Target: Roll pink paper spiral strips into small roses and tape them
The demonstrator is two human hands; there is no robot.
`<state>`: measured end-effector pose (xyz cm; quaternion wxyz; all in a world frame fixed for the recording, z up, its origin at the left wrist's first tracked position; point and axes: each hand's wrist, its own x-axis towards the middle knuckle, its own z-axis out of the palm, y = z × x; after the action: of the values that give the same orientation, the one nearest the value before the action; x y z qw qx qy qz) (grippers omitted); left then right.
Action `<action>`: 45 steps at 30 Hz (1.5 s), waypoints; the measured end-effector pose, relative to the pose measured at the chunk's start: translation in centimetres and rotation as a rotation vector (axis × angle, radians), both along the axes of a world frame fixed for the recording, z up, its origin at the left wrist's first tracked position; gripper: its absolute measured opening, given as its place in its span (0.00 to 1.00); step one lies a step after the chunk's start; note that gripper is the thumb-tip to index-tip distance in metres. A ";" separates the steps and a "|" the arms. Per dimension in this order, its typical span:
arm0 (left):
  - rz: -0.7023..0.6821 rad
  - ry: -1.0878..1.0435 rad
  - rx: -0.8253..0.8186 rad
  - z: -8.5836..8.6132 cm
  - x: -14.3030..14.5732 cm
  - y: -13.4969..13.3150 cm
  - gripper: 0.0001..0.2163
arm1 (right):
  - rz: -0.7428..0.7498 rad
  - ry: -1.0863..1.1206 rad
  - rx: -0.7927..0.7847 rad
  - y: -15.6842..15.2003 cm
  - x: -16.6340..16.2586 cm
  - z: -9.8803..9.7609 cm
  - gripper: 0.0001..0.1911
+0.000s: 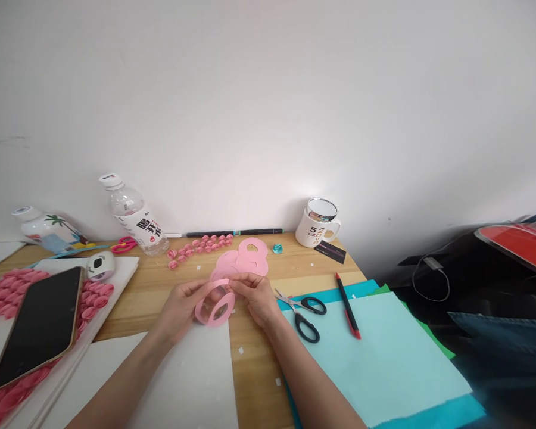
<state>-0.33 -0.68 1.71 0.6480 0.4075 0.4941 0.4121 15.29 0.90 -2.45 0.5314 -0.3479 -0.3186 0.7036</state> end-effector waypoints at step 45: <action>0.012 -0.026 0.015 -0.4 -0.1 -0.1 0.13 | 0.006 0.003 0.043 0.0 0.0 0.2 0.10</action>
<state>-0.42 -0.76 1.36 0.6485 0.4041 0.4851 0.4251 15.26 0.87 -2.24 0.5370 -0.3345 -0.3339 0.6988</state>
